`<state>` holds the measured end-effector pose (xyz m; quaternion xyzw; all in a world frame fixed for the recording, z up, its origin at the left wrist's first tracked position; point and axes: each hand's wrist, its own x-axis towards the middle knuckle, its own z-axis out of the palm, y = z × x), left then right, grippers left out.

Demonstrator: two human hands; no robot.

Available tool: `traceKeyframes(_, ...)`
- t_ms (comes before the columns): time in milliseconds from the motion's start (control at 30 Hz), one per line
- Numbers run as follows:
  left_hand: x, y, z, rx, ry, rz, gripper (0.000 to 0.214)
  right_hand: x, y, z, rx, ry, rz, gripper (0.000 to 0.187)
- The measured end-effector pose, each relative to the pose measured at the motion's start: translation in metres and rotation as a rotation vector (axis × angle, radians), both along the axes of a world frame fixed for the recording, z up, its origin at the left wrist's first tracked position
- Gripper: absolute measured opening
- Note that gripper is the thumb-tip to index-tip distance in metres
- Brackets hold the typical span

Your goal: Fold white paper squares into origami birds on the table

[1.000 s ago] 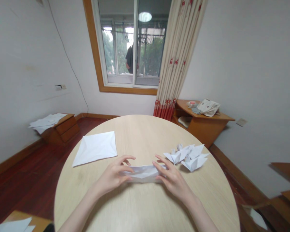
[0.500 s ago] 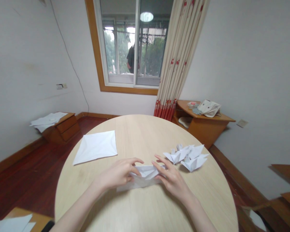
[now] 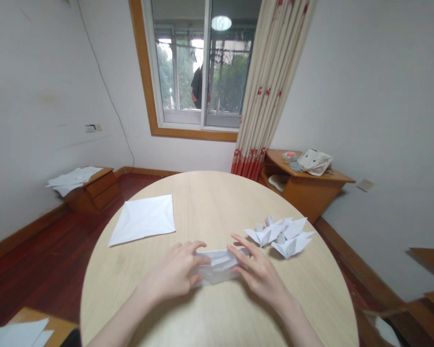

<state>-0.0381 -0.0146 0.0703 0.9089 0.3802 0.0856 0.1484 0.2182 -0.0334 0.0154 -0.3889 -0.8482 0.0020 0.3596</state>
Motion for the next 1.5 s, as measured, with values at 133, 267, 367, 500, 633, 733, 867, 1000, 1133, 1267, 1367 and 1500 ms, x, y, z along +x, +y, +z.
traceKeyframes(133,0.0,-0.005,-0.001,0.022,0.013,0.054,0.053,-0.001,-0.002,0.002,0.002,0.003,0.013,0.046)
traceKeyframes(267,-0.003,-0.005,-0.007,0.025,-0.023,0.057,0.064,-0.002,-0.003,0.004,-0.011,0.018,0.028,0.044)
traceKeyframes(367,-0.008,-0.003,-0.011,0.044,-0.088,0.024,0.071,-0.002,-0.003,0.004,-0.015,0.038,0.035,0.042)
traceKeyframes(500,-0.013,0.0,-0.01,0.019,-0.177,-0.033,0.074,-0.001,-0.004,0.003,-0.033,0.075,0.031,0.04)
traceKeyframes(633,-0.015,0.007,-0.009,-0.039,-0.255,-0.046,0.067,0.002,-0.004,0.002,-0.074,0.12,0.013,0.039)
traceKeyframes(733,-0.018,0.016,-0.014,-0.062,-0.349,-0.059,0.063,0.007,-0.003,0.002,-0.092,0.132,-0.016,0.041)
traceKeyframes(867,-0.022,0.025,-0.02,-0.12,-0.461,-0.049,0.051,0.013,-0.001,0.001,-0.048,0.134,-0.062,0.036)
traceKeyframes(1000,-0.024,0.026,-0.02,-0.133,-0.559,-0.025,0.032,0.016,0.001,0.001,-0.03,0.143,-0.071,0.028)
traceKeyframes(1133,-0.023,0.026,-0.021,-0.162,-0.594,-0.021,0.032,0.015,0.0,0.002,-0.04,0.161,-0.071,0.026)
traceKeyframes(1267,-0.021,0.027,-0.023,-0.19,-0.567,-0.038,0.039,0.014,0.0,0.004,-0.077,0.203,-0.057,0.025)
traceKeyframes(1367,-0.02,0.027,-0.026,-0.19,-0.554,-0.053,0.041,0.013,0.0,0.004,-0.106,0.216,-0.046,0.026)
traceKeyframes(1500,-0.019,0.027,-0.031,-0.168,-0.544,-0.064,0.042,0.011,0.0,0.004,-0.12,0.212,-0.057,0.026)
